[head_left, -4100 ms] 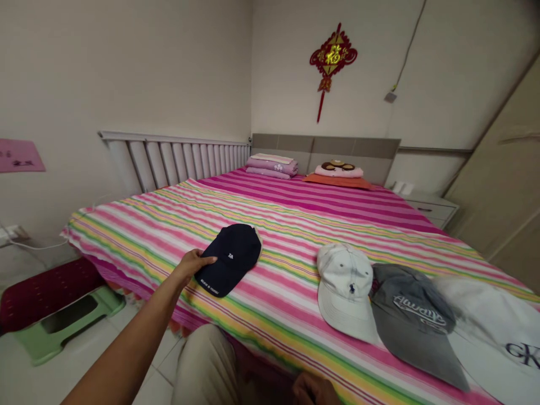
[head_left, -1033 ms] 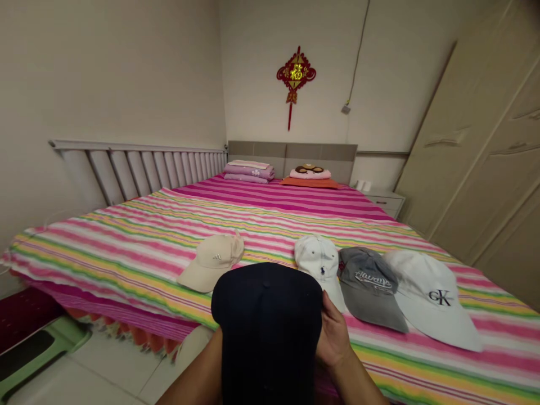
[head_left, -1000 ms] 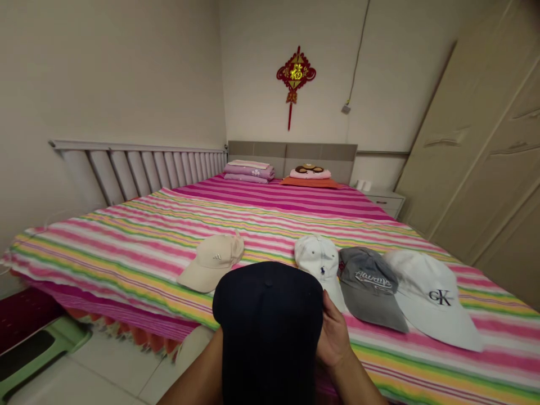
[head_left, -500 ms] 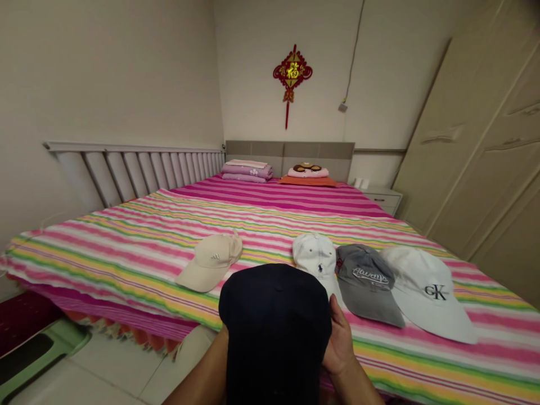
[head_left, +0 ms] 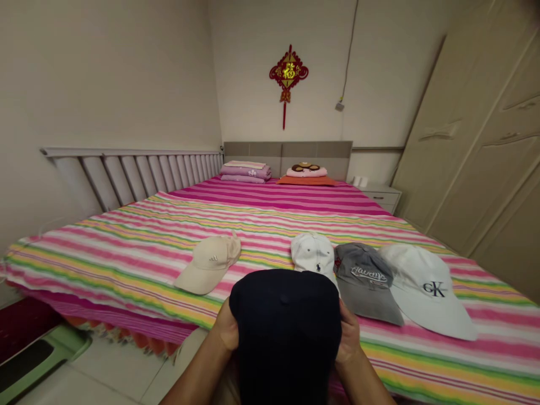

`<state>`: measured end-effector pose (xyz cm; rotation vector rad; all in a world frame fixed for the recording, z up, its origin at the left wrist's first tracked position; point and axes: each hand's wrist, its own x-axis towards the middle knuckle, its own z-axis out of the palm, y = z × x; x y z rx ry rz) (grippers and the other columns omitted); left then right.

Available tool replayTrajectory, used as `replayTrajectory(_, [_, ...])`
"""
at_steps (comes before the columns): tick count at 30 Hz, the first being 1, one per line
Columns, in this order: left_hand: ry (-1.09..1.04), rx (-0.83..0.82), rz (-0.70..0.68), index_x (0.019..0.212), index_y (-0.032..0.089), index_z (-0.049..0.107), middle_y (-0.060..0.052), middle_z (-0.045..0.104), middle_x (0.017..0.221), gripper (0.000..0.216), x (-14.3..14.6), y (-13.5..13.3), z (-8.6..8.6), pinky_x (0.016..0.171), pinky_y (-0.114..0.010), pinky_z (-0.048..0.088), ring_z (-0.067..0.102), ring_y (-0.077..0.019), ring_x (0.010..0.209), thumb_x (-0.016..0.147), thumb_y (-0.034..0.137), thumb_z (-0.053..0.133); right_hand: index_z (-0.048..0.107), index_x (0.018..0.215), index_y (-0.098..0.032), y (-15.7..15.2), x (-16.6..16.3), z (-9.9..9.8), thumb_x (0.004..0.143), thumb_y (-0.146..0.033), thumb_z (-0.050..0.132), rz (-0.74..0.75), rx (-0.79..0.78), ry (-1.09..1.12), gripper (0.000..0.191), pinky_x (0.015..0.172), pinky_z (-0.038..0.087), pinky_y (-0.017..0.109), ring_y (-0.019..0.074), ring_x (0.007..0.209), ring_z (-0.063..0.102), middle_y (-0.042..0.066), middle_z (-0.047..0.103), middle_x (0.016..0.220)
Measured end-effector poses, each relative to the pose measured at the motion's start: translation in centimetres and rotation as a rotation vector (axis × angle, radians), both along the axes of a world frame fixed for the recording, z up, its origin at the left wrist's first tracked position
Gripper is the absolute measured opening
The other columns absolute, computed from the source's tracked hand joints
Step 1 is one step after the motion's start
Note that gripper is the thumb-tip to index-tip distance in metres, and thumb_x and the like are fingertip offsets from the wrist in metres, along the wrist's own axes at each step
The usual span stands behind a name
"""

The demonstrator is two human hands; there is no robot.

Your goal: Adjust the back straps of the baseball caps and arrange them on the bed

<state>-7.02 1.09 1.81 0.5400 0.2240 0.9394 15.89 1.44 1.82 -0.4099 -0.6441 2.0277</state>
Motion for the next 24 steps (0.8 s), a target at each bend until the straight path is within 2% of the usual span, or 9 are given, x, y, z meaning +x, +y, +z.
replayTrajectory(2, [-0.076,-0.004,0.042,0.089,0.008,0.067,-0.008,0.07,0.088,0.026,-0.3,0.1,-0.1,0.086,-0.034,0.043,0.062,-0.0208,0.086,0.079,0.024,0.049,0.07,0.071,-0.025,0.1,-0.2,0.2,0.061,-0.036,0.067,-0.05,-0.025,0.022,0.016,0.099,0.032,0.041,0.0233,0.091,0.063,0.001,0.072,0.082])
replayTrajectory(5, [-0.141,0.007,0.16,0.093,0.012,0.067,-0.008,0.069,0.093,0.032,-0.7,0.1,-0.1,0.088,-0.034,0.041,0.062,-0.0217,0.09,0.08,0.033,0.047,0.07,0.071,-0.025,0.1,-0.2,0.1,0.057,-0.036,0.07,-0.087,-0.047,0.031,0.017,0.1,0.031,0.041,0.0232,0.091,0.062,0.0,0.072,0.083])
replayTrajectory(7, [-0.088,-0.042,0.119,0.095,0.011,0.067,-0.009,0.068,0.095,0.037,-0.8,0.0,-0.1,0.089,-0.035,0.041,0.061,-0.0226,0.092,0.079,0.039,0.05,0.07,0.071,-0.025,0.1,0.0,-0.1,0.056,-0.04,0.071,-0.098,-0.032,0.019,0.021,0.099,0.031,0.043,0.0245,0.093,0.061,0.002,0.072,0.081])
replayTrajectory(10, [0.0,-0.09,0.047,0.089,0.012,0.068,-0.007,0.07,0.088,0.024,-1.1,-0.2,0.0,0.086,-0.03,0.044,0.064,-0.0191,0.086,0.075,0.029,0.058,0.07,0.069,-0.023,-0.2,0.3,0.0,0.053,-0.042,0.073,-0.104,-0.023,-0.01,0.025,0.093,0.038,0.044,0.0252,0.087,0.063,0.004,0.072,0.077])
replayTrajectory(13, [-0.004,0.001,0.059,0.086,0.014,0.068,-0.005,0.071,0.084,0.017,-1.5,-0.4,0.3,0.081,-0.027,0.047,0.065,-0.0168,0.08,0.07,0.019,0.063,0.069,0.065,-0.023,-0.8,0.3,0.3,0.05,-0.027,0.078,-0.115,-0.027,0.01,0.018,0.077,0.049,0.034,0.019,0.065,0.065,0.001,0.071,0.067])
replayTrajectory(16, [-0.089,0.118,0.008,0.088,0.015,0.068,-0.004,0.071,0.086,0.021,-1.4,-0.8,0.5,0.08,-0.026,0.048,0.065,-0.0162,0.083,0.069,0.023,0.065,0.069,0.066,-0.022,-1.4,0.3,0.3,0.047,-0.016,0.079,-0.085,0.014,0.049,0.023,0.061,0.052,0.025,0.0134,0.051,0.062,-0.001,0.069,0.06])
replayTrajectory(18, [-0.095,0.18,-0.009,0.089,0.015,0.067,-0.004,0.071,0.084,0.022,-1.2,-1.1,0.6,0.076,-0.024,0.05,0.065,-0.015,0.079,0.068,0.022,0.066,0.069,0.068,-0.021,-1.7,0.3,0.1,0.046,-0.016,0.079,-0.051,0.041,0.068,0.025,0.057,0.051,0.023,0.013,0.051,0.063,-0.001,0.069,0.06])
replayTrajectory(22, [-0.009,0.231,-0.032,0.093,0.011,0.066,-0.006,0.071,0.078,0.03,-0.9,-1.3,0.5,0.064,-0.021,0.052,0.066,-0.0144,0.068,0.063,0.015,0.068,0.07,0.067,-0.019,-1.8,0.7,-0.3,0.049,-0.028,0.08,-0.01,0.04,0.071,0.023,0.059,0.052,0.022,0.0151,0.059,0.065,0.002,0.071,0.064])
replayTrajectory(24, [0.018,0.232,-0.048,0.09,0.009,0.066,-0.006,0.07,0.075,0.029,-0.9,-1.3,0.6,0.061,-0.02,0.052,0.065,-0.0144,0.065,0.061,0.016,0.069,0.07,0.069,-0.019,-1.9,0.8,-0.3,0.051,-0.024,0.079,-0.005,0.045,0.053,0.021,0.058,0.052,0.019,0.0133,0.058,0.065,0.001,0.071,0.063])
